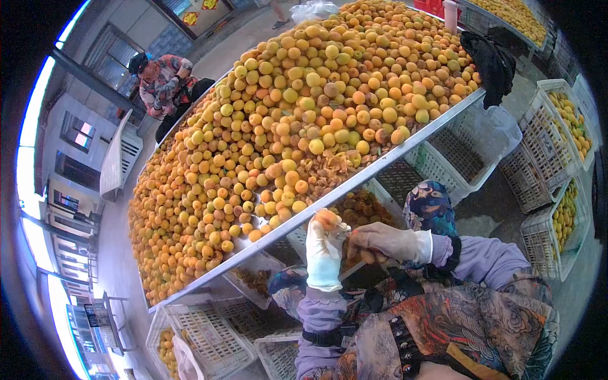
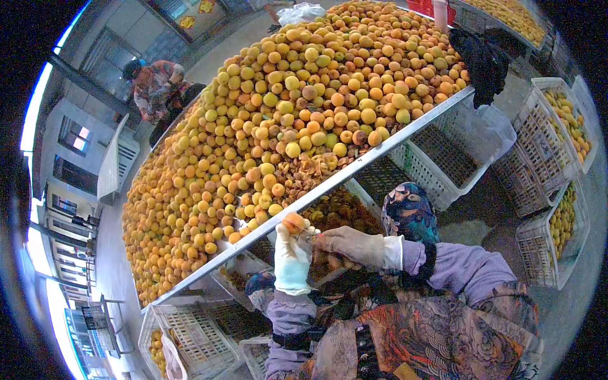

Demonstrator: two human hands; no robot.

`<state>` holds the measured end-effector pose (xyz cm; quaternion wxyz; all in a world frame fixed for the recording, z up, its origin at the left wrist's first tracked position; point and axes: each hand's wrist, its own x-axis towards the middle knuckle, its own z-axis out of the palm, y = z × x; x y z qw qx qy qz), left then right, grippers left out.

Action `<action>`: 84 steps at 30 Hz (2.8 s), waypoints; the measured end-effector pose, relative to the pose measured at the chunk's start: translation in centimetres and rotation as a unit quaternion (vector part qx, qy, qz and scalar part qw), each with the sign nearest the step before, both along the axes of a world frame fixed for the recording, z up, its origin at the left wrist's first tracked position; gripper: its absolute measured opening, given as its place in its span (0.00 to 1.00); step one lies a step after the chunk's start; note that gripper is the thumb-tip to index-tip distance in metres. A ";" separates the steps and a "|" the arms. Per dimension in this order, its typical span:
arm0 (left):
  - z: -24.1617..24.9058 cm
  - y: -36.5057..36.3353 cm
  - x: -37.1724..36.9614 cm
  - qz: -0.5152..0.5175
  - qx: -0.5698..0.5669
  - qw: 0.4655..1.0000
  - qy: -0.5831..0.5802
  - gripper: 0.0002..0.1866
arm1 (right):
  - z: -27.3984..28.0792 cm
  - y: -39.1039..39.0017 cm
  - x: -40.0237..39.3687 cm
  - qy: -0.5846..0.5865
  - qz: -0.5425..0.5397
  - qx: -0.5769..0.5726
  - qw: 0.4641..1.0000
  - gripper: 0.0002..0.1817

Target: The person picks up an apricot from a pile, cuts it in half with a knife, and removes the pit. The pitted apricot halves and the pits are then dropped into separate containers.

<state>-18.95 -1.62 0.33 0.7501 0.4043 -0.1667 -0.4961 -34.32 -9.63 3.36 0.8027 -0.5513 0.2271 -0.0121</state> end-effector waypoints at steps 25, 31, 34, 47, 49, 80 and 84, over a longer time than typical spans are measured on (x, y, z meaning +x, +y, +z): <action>1.4 -0.7 -0.6 0.053 0.095 0.926 -0.362 0.24 | 1.0 -2.7 -0.6 0.046 0.091 0.038 0.994 0.29; -0.2 -0.8 -0.6 0.007 0.018 0.974 -0.226 0.20 | -0.5 -0.7 -0.1 0.035 0.006 0.006 0.999 0.27; 0.3 -0.5 -0.9 0.017 0.016 0.976 -0.216 0.24 | -0.7 -1.4 -0.5 0.025 0.021 0.087 0.996 0.26; -0.7 -1.5 -1.8 -0.016 0.047 0.992 -0.114 0.24 | -2.3 0.1 0.6 0.057 -0.061 0.020 0.996 0.23; -0.7 -1.4 -1.7 -0.016 0.030 0.993 -0.112 0.23 | -1.4 -0.4 0.5 0.062 -0.038 -0.013 0.997 0.21; 2.0 -1.0 -2.2 -0.054 0.062 0.974 -0.212 0.19 | -2.6 0.8 0.5 0.017 -0.085 -0.039 0.995 0.23; 1.3 -0.9 -1.5 -0.069 0.071 0.975 -0.201 0.20 | -2.2 0.7 0.4 0.028 -0.065 -0.015 0.997 0.24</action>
